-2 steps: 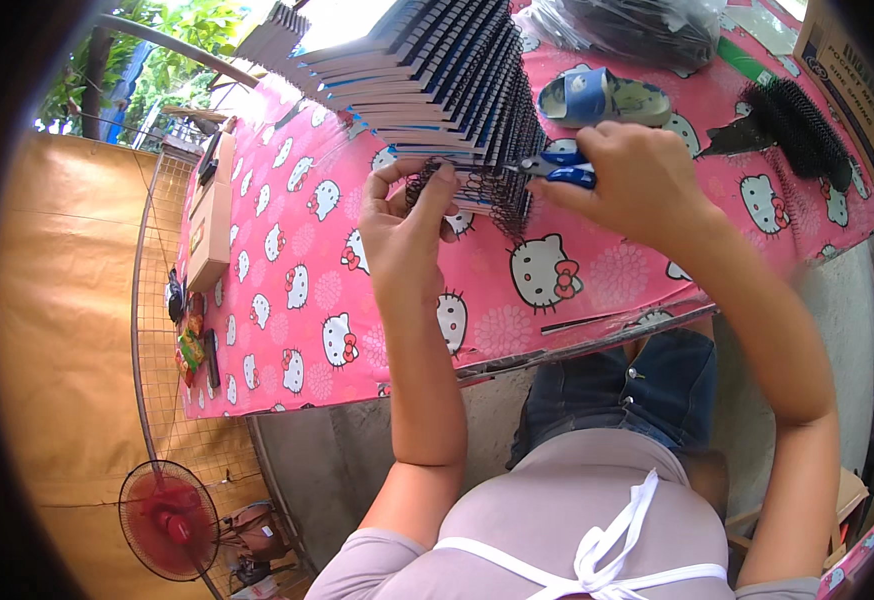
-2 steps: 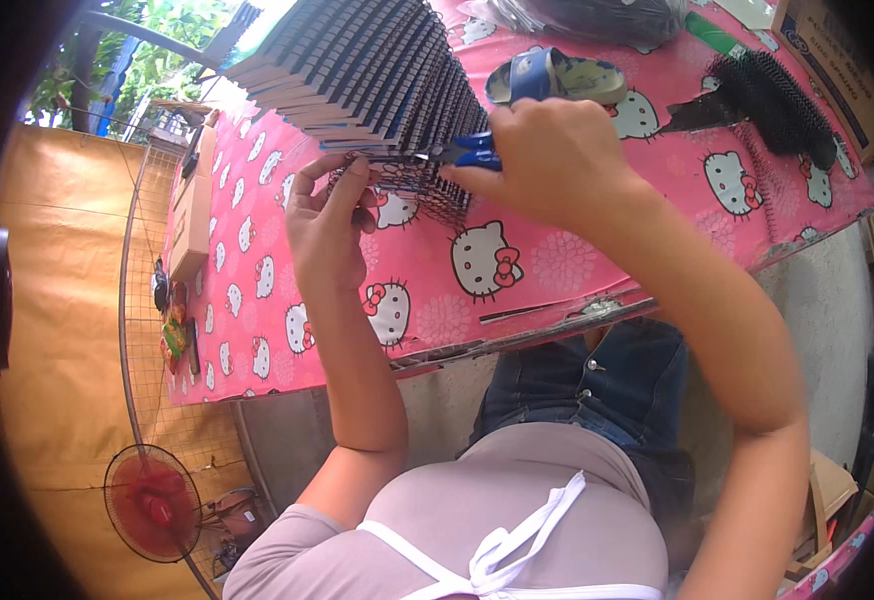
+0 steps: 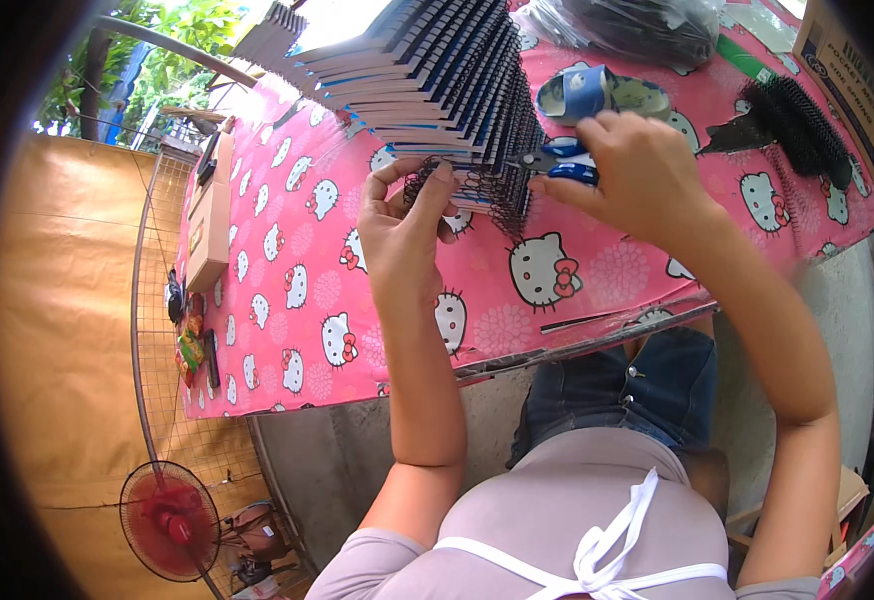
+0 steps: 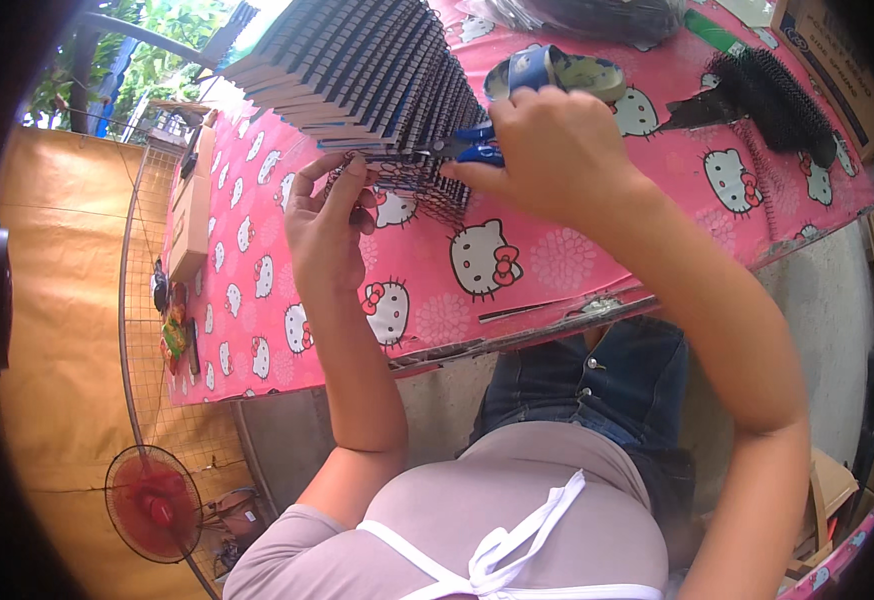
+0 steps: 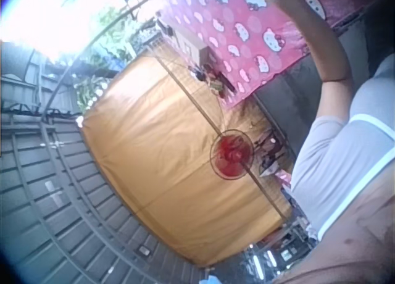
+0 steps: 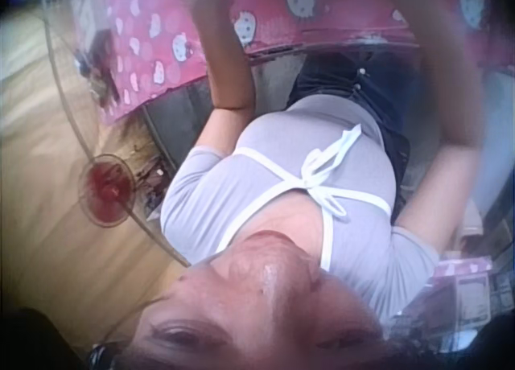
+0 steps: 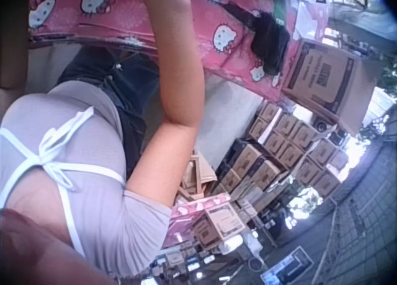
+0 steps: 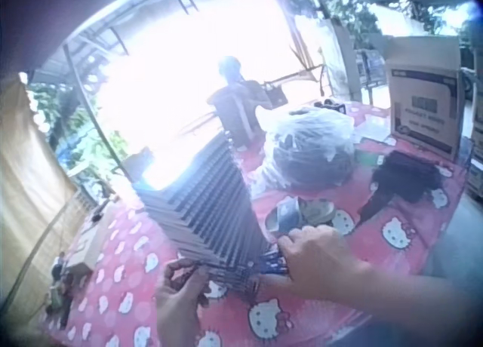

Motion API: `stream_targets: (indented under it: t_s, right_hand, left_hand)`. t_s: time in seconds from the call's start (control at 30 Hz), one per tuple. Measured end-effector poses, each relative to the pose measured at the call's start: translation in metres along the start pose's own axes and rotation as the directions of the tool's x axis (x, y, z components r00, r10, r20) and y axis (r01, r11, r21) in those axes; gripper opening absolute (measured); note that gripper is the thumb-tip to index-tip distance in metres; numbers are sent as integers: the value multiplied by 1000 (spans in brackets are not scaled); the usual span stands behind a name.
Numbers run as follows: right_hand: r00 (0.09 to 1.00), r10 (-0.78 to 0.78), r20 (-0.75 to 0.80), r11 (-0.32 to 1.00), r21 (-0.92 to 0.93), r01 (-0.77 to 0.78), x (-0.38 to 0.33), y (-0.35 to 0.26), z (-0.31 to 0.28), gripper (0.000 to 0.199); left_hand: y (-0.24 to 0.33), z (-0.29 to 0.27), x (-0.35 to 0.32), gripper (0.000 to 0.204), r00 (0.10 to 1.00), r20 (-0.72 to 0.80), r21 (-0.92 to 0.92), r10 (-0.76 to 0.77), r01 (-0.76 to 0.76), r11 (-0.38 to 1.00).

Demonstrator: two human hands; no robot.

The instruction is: The person uses pliers to trim and tuck the ends of the wire binding on a stack of blue notebooks. They work through the stack, handling each notebook to ensure the spiral ends are finished correctly.

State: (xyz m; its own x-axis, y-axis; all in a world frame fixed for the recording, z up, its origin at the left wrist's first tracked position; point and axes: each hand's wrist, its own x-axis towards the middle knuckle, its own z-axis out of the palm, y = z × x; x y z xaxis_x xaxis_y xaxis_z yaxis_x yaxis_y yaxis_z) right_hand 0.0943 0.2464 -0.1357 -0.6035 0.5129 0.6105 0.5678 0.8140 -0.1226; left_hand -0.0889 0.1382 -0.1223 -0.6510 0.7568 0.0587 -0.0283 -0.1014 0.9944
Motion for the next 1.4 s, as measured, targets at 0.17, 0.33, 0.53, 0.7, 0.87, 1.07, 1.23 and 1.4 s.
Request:
stream_targets:
  t_s: [0.17, 0.33, 0.53, 0.7, 0.87, 1.07, 1.23, 1.4]
  right_hand:
    - [1000, -19, 22, 998, 55, 18, 7, -1, 9, 59]
    - [910, 130, 395, 985, 51, -163, 11, -10, -10, 59]
    - [982, -90, -166, 996, -19, 88, 4, 9, 19, 58]
    - [894, 117, 433, 991, 8, -133, 12, -1, 2, 55]
    - [981, 95, 166, 995, 24, -100, -8, 7, 6, 55]
    - [987, 45, 155, 999, -14, -44, -4, 3, 16, 61]
    - [996, -68, 58, 997, -32, 70, 0, -2, 19, 63]
    - [971, -25, 237, 999, 42, 15, 10, 2, 11, 61]
  left_hand:
    - [-3, 14, -5, 46, 998, 58, 32, -2, 0, 999]
    - [-8, 5, -2, 50, 999, 44, 0, -5, 5, 1000]
    - [-9, 20, -12, 49, 999, 32, 37, -2, 1, 999]
    - [-10, 20, -12, 52, 1000, 19, 37, 13, -14, 999]
    - [-18, 11, -14, 48, 1000, -13, -33, -19, 19, 999]
    - [-15, 21, -25, 46, 985, -63, 44, 164, -161, 986]
    - [-20, 10, -14, 48, 998, -40, -71, -54, 51, 996]
    - [-28, 11, -11, 52, 999, 32, -60, -43, 45, 997]
